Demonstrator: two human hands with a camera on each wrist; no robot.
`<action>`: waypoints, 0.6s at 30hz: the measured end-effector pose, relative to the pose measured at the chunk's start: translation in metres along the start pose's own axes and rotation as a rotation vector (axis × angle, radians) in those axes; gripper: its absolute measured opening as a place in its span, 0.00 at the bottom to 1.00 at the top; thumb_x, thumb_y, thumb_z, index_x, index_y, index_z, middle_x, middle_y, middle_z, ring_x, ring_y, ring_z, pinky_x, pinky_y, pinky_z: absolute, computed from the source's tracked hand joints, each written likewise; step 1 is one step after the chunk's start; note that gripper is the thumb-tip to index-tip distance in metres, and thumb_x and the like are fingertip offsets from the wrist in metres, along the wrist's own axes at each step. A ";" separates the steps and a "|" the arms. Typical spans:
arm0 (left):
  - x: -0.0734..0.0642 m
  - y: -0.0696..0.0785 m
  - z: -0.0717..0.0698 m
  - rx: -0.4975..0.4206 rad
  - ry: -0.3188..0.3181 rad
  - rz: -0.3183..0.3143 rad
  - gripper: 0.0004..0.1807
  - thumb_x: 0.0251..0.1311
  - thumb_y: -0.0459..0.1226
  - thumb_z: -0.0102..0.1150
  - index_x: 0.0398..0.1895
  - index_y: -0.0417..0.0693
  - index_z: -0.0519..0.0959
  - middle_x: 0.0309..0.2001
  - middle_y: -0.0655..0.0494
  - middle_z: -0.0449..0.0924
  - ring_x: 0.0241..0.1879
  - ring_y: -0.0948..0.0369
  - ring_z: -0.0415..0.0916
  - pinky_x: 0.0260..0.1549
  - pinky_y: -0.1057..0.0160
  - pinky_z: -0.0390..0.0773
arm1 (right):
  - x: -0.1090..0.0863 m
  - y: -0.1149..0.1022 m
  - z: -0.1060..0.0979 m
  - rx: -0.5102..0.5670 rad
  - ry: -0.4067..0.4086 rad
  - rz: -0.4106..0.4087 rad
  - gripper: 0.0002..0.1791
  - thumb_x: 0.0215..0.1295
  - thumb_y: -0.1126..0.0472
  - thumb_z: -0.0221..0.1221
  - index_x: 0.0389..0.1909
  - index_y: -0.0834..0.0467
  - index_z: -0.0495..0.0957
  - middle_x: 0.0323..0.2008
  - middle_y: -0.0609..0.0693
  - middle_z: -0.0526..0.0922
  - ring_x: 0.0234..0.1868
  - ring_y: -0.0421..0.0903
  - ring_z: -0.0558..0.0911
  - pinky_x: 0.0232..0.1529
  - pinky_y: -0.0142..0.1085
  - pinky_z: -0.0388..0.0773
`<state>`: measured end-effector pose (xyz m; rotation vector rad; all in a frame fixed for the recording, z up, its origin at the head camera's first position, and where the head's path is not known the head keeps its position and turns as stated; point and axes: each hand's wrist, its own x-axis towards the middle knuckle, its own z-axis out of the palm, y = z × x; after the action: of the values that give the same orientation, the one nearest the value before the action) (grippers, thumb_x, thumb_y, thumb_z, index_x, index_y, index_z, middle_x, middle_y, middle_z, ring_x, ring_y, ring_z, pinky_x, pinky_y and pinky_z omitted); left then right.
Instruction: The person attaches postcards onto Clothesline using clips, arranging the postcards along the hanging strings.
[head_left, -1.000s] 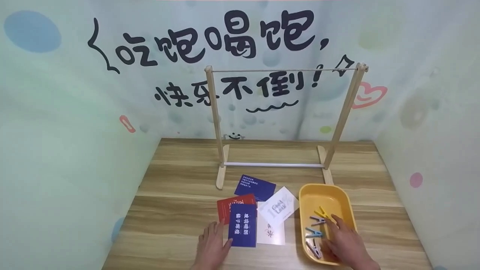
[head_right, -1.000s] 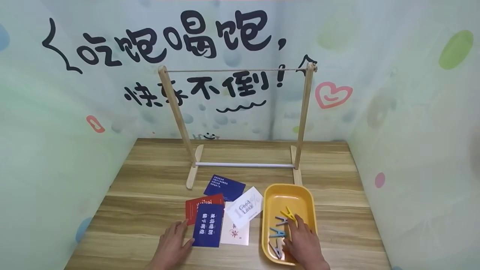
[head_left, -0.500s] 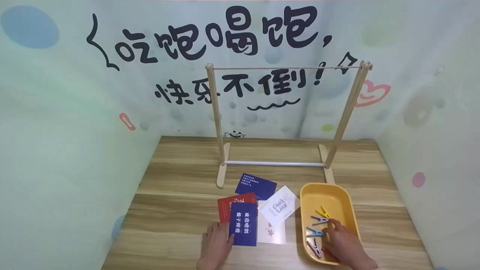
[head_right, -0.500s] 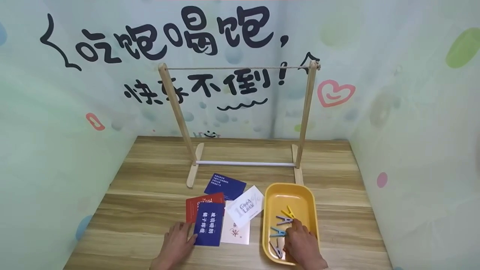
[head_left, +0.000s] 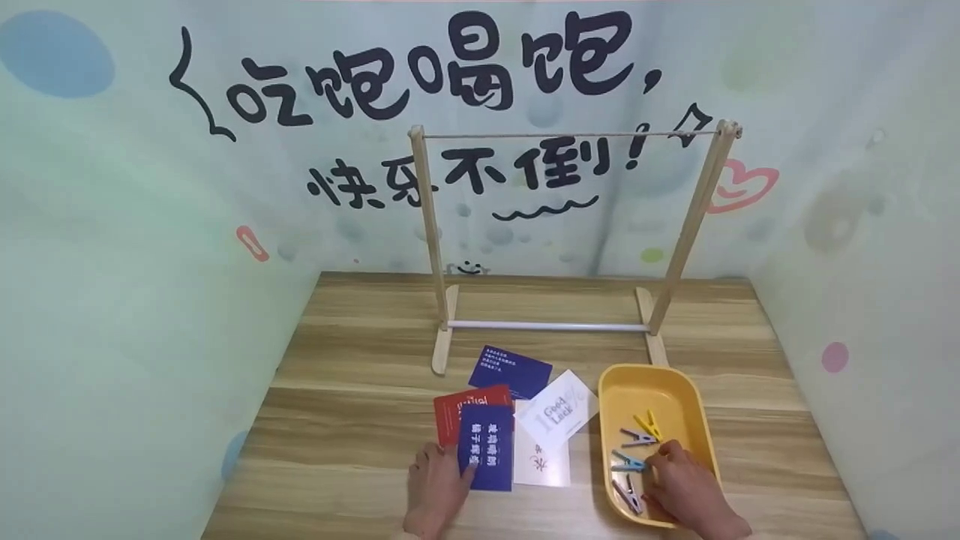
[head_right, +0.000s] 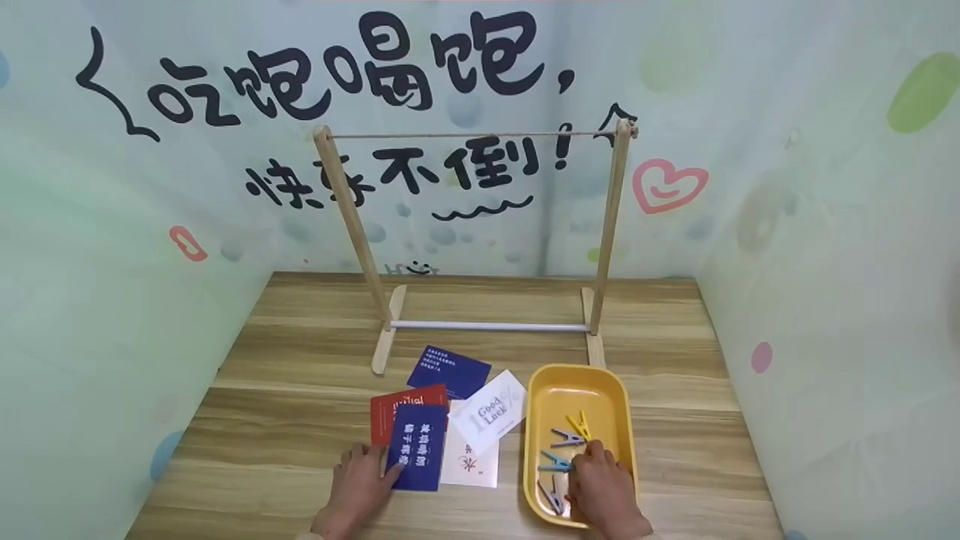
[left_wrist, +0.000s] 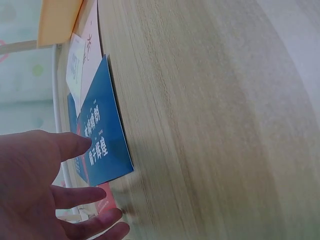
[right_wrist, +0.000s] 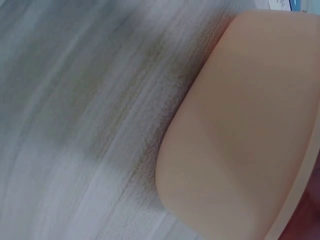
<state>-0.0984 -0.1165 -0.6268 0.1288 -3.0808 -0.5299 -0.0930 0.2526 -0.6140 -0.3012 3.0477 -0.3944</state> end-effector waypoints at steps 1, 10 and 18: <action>0.000 0.001 0.001 0.000 0.000 -0.011 0.31 0.55 0.52 0.71 0.54 0.39 0.78 0.40 0.40 0.77 0.41 0.48 0.75 0.40 0.47 0.78 | 0.000 0.000 0.000 0.000 -0.009 0.008 0.15 0.49 0.62 0.71 0.39 0.62 0.84 0.41 0.55 0.78 0.37 0.49 0.79 0.38 0.46 0.79; 0.008 0.018 0.008 0.017 -0.014 -0.145 0.39 0.45 0.63 0.72 0.42 0.35 0.78 0.34 0.44 0.75 0.36 0.50 0.72 0.40 0.47 0.75 | 0.003 -0.003 0.000 -0.004 -0.106 0.057 0.16 0.53 0.61 0.72 0.42 0.61 0.85 0.35 0.51 0.76 0.31 0.45 0.73 0.30 0.40 0.73; 0.014 0.024 0.012 -0.031 0.014 -0.221 0.41 0.34 0.59 0.80 0.39 0.35 0.73 0.33 0.42 0.76 0.35 0.48 0.75 0.36 0.49 0.76 | 0.006 -0.006 0.000 -0.038 -0.040 0.018 0.14 0.51 0.61 0.71 0.40 0.60 0.84 0.34 0.52 0.79 0.30 0.45 0.76 0.25 0.42 0.75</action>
<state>-0.1142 -0.0911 -0.6303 0.4747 -3.0606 -0.5793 -0.0976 0.2458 -0.6130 -0.2796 3.0192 -0.3263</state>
